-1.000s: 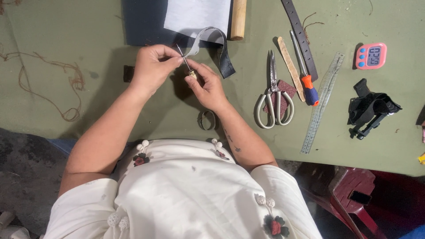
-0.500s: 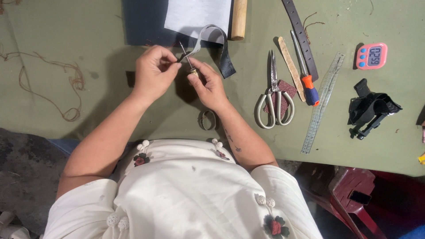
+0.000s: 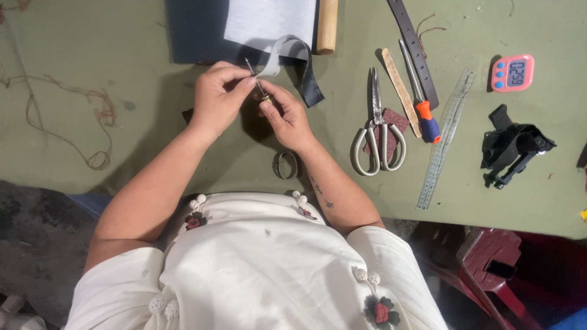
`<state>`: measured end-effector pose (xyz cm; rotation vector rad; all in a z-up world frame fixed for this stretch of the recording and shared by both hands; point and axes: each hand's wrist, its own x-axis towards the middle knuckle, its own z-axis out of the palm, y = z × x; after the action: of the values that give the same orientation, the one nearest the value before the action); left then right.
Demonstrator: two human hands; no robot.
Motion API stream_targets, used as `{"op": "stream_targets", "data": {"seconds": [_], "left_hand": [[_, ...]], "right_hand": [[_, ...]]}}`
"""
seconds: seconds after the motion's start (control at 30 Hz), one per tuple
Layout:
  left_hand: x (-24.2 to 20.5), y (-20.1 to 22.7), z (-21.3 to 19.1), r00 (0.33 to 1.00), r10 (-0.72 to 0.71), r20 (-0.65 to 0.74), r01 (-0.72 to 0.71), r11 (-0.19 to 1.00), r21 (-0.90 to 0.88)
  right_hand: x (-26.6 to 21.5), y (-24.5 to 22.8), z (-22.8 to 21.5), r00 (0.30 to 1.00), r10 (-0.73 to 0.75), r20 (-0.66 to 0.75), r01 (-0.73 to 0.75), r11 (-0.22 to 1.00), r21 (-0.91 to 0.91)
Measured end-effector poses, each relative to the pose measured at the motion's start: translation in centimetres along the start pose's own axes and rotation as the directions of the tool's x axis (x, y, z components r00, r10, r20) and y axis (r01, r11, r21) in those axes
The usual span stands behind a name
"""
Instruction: Using a hand awl to punch a series of holes into a leather strip for future stitching.
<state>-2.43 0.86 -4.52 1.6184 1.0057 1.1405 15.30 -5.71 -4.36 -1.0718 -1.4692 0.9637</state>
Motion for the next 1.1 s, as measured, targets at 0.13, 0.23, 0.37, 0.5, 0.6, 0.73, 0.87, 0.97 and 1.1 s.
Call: {"op": "stream_targets", "data": {"seconds": [0.13, 0.23, 0.37, 0.5, 0.6, 0.73, 0.87, 0.97, 1.1], "left_hand": [[0.5, 0.7, 0.2, 0.971, -0.239, -0.022, 0.232, 0.959, -0.161], [0.9, 1.8, 0.5, 0.901, -0.434, -0.021, 0.413, 0.870, -0.268], [0.9, 1.4, 1.0, 0.866, -0.492, -0.082, 0.444, 0.835, -0.325], [0.8, 0.2, 1.1, 0.855, -0.494, -0.157, 0.415, 0.833, -0.366], [1.6, 0.9, 0.8, 0.830, -0.499, -0.250, 0.389, 0.838, -0.382], [3.7, 2.1, -0.2, 0.967, 0.099, -0.235, -0.105, 0.994, -0.011], [7.2, 3.1, -0.1, 0.932, 0.360, 0.031, -0.357, 0.905, 0.232], [8.8, 6.6, 0.6, 0.862, 0.122, 0.492, -0.316, 0.889, 0.333], [7.6, 9.0, 0.7, 0.832, 0.468, 0.298, -0.549, 0.769, 0.327]], "right_hand": [[-0.1, 0.5, -0.1, 0.999, -0.029, -0.031, 0.029, 1.000, -0.007], [0.0, 0.4, -0.3, 0.998, -0.051, -0.047, 0.050, 0.998, -0.033], [-0.2, 0.6, -0.2, 0.998, -0.037, -0.059, 0.036, 0.999, -0.020], [-0.3, 0.2, -0.4, 0.998, -0.042, -0.050, 0.041, 0.999, -0.024], [-0.5, -0.6, -0.7, 0.988, 0.143, 0.049, -0.134, 0.978, -0.158], [-0.4, -0.7, -0.7, 0.989, 0.127, 0.079, -0.111, 0.976, -0.185], [-0.2, -0.5, -0.7, 0.985, 0.139, 0.103, -0.113, 0.968, -0.226], [-0.1, -0.2, -0.7, 0.984, 0.153, 0.087, -0.133, 0.969, -0.206], [-0.4, 1.0, -0.7, 0.985, 0.175, 0.006, -0.173, 0.975, -0.138]]}}
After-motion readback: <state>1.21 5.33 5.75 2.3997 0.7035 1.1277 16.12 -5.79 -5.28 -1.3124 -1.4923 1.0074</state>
